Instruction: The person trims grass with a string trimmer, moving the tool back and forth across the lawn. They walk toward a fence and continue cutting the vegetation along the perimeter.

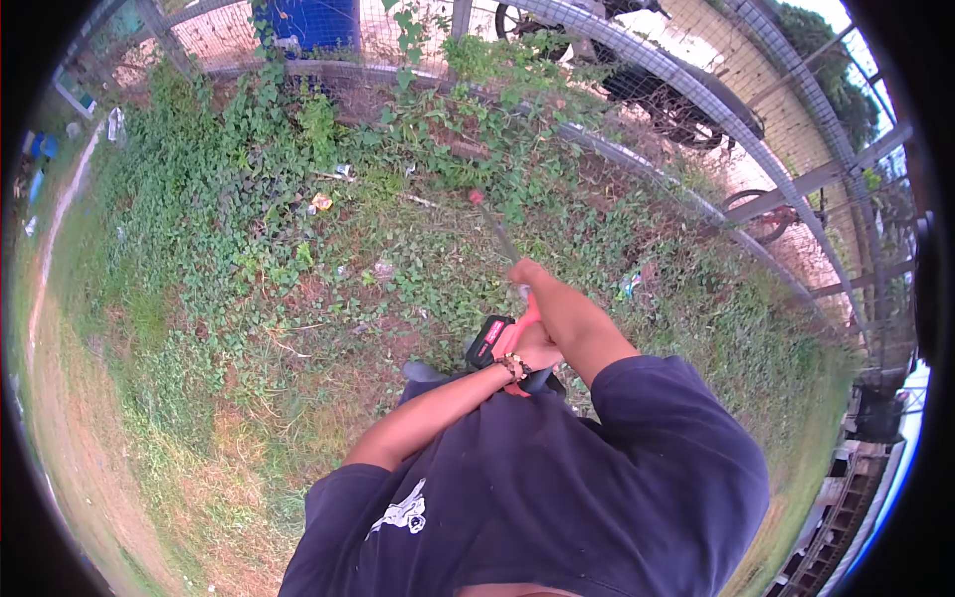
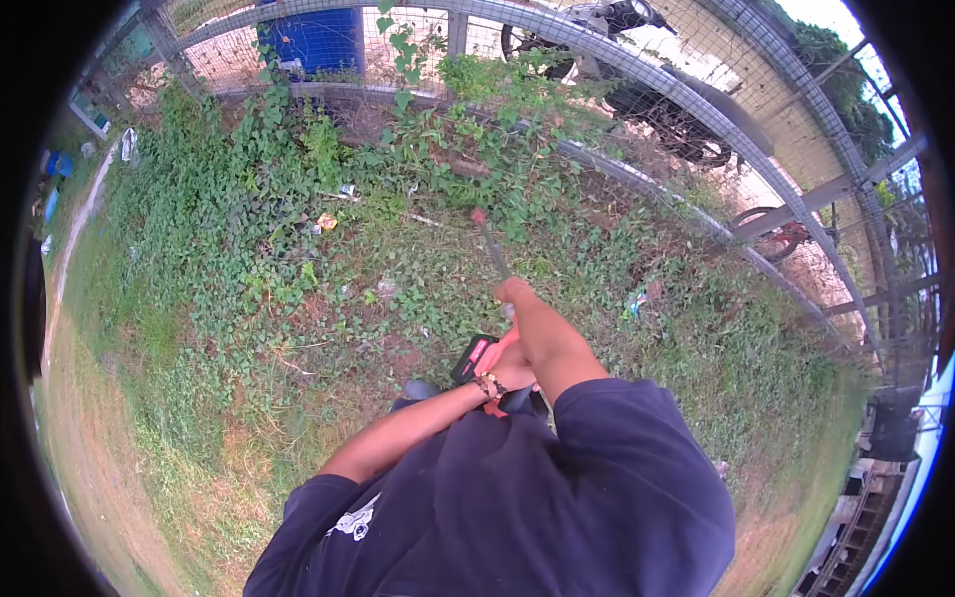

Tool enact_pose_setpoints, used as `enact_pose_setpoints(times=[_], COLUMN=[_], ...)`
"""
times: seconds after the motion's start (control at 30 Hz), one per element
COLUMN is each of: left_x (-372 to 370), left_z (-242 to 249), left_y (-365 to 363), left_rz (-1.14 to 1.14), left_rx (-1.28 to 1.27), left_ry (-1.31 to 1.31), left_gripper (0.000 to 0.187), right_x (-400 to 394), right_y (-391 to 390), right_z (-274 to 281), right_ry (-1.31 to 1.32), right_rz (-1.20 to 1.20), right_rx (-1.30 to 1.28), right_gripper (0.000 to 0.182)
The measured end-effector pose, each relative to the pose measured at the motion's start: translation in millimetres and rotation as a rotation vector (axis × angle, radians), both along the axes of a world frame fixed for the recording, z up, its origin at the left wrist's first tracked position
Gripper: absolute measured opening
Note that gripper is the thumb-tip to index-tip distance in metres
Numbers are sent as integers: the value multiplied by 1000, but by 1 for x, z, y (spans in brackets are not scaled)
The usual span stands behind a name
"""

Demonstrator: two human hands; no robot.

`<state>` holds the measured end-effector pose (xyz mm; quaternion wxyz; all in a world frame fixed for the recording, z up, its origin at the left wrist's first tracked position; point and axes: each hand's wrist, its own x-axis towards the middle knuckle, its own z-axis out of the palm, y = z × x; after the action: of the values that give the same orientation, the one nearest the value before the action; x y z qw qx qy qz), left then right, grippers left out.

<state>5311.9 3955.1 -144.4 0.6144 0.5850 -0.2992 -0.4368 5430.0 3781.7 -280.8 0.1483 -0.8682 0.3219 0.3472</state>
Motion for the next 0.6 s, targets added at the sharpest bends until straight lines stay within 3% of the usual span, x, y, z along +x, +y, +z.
enact_pose_setpoints(times=[0.1,0.23,0.4,0.6], left_x=[-15,-28,-27,-21], left_z=[-9,4,27,15], left_y=[-16,-22,-18,-13], left_rz=[-40,-143,-204,-123], left_rx=[-35,-19,16,9], left_ry=[-101,69,230,70], left_gripper=[23,24,24,24], right_x=[-30,-58,-68,-52], right_y=[-17,-34,-57,-29], right_z=[10,19,-8,31], right_ry=[1,20,103,44], right_rz=[-69,-90,-32,-43], right_rx=[-63,-101,-105,-138], right_gripper=[48,49,45,43])
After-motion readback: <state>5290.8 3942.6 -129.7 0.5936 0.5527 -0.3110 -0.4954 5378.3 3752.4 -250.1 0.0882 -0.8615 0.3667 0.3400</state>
